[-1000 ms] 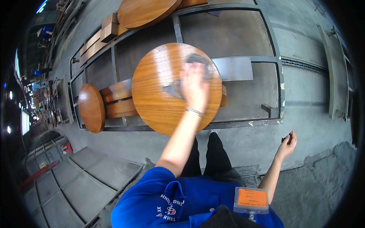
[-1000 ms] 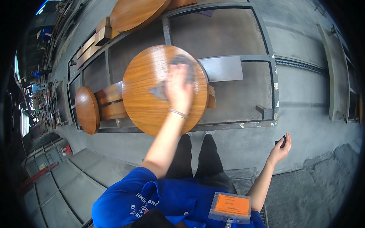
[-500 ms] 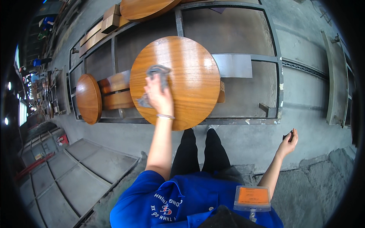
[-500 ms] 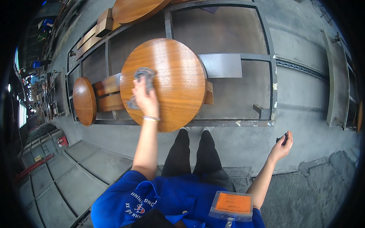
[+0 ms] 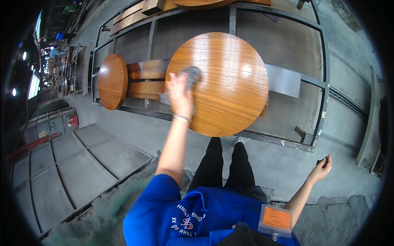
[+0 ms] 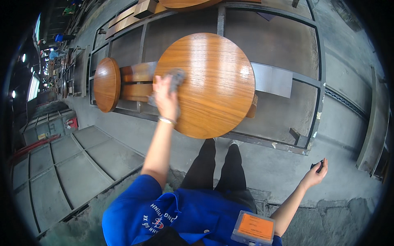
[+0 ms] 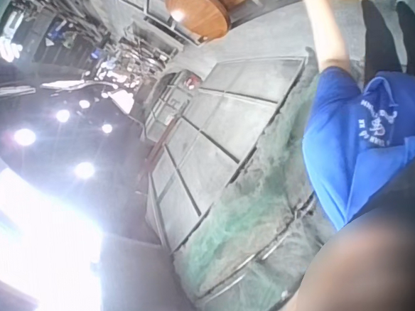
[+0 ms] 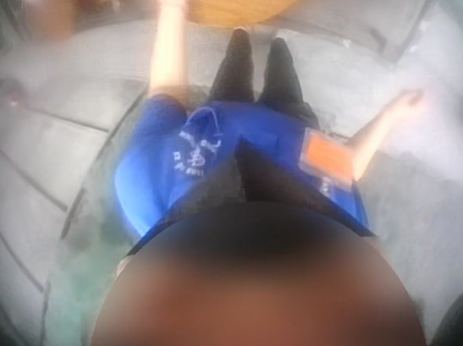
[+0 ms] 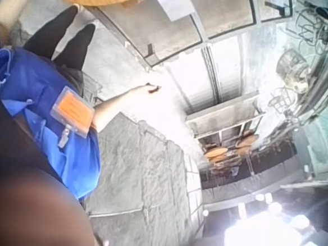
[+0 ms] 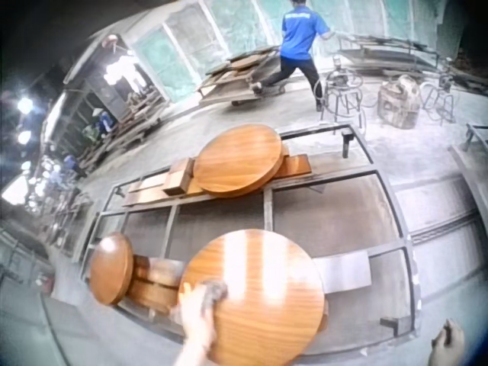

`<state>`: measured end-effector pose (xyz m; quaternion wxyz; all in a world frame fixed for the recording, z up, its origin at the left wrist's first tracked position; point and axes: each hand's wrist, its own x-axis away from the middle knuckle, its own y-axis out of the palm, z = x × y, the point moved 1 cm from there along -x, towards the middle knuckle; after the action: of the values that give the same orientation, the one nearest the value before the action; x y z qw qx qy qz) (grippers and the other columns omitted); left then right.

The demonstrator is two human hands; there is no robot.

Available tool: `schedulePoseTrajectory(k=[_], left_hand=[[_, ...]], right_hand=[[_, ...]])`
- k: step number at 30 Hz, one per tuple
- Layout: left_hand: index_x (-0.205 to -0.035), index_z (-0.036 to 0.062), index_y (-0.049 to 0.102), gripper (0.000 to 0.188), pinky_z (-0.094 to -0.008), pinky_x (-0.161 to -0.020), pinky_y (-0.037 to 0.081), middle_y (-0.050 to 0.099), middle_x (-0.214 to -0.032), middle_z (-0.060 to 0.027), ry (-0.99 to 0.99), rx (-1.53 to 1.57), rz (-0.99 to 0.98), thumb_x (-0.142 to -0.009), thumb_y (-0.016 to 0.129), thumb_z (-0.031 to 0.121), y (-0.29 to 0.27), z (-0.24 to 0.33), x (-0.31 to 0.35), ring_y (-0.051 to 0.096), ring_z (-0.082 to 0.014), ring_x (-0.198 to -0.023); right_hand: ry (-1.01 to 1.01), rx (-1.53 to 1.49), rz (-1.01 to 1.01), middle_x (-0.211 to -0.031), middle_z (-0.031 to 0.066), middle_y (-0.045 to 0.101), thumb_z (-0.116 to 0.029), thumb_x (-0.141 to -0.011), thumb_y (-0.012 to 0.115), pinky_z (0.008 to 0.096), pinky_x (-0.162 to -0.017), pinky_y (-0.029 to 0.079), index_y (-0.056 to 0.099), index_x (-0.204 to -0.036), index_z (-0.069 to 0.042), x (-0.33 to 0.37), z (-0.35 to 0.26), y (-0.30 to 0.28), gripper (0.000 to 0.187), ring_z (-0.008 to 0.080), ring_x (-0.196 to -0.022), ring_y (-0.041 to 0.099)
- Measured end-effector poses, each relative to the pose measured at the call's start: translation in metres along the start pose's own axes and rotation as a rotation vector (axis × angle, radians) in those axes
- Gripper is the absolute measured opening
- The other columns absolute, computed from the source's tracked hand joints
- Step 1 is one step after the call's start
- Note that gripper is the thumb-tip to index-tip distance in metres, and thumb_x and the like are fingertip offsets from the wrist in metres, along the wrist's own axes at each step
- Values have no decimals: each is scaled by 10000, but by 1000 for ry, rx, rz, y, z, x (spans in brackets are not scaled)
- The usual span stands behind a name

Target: The person rubs a small dark pad over the surface of a round wooden tabletop, then wipes it with a cloth. They repeat this process on a second tabletop. The person works in a workshop with other workers visible in the background.

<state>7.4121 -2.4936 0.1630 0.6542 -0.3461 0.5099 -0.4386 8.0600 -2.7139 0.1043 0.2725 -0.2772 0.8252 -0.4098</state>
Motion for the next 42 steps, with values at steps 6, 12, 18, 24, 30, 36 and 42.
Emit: schedulePoseTrajectory(k=[6, 12, 18, 24, 30, 36, 42], left_hand=[[-1457, 78, 675, 594, -538, -1294, 358, 704, -1441, -152, -212, 150, 62, -886, 710, -79, -3, -73, -30, 560, -378, -1468], [-1463, 144, 690, 747, -583, -1306, 322, 661, -1520, -82, 88, 129, -207, -765, 674, -123, -8, 107, 86, 495, -353, -1538], [-1474, 117, 683, 472, -572, -1309, 317, 675, -1486, -94, 187, 315, -258, -1023, 541, 116, -15, 149, 122, 476, -340, -1557], [-1486, 119, 659, 710, -501, -1314, 349, 663, -1508, -112, -161, 71, -16, -831, 693, -154, -37, -15, 60, 483, -364, -1540], [-1501, 134, 655, 785, -548, -1307, 338, 654, -1517, -109, -55, 174, -156, -773, 688, -156, -31, 42, 108, 493, -390, -1530], [-1459, 97, 699, 661, -538, -1332, 302, 648, -1528, -126, 250, 663, -527, -825, 611, -64, -41, 223, 150, 486, -345, -1549], [-1461, 46, 670, 632, -522, -1321, 340, 586, -1575, -192, 50, 541, -217, -857, 595, -125, -46, 181, 56, 444, -381, -1564]], right_hand=[[24, 66, -13, -1386, 106, 724, -104, -1061, 653, 406, -1084, 537, 739, -1341, -57, 10, 5, -15, 297, 277, -1274, 685], [-1, 26, -8, -1382, 104, 726, -105, -1064, 651, 405, -1086, 536, 740, -1340, -59, 3, -12, -8, 294, 275, -1272, 686], [-125, -7, 4, -1377, 104, 728, -89, -1063, 648, 402, -1097, 528, 737, -1345, -62, -15, -30, -1, 296, 270, -1268, 686], [-94, 53, 0, -1372, 99, 731, -89, -1057, 655, 398, -1097, 526, 742, -1336, -58, -27, -14, -14, 294, 264, -1264, 688], [-40, 40, 7, -1359, 102, 736, -106, -1057, 658, 397, -1080, 537, 753, -1319, -55, -33, 2, -14, 283, 268, -1245, 696], [-34, -38, -4, -1368, 111, 726, -90, -1054, 662, 398, -1070, 545, 751, -1313, -50, -42, -22, -8, 277, 271, -1251, 692], [-104, 22, 55, -1371, 120, 723, -85, -1056, 653, 403, -1087, 533, 744, -1320, -43, -58, -12, -31, 282, 281, -1271, 680]])
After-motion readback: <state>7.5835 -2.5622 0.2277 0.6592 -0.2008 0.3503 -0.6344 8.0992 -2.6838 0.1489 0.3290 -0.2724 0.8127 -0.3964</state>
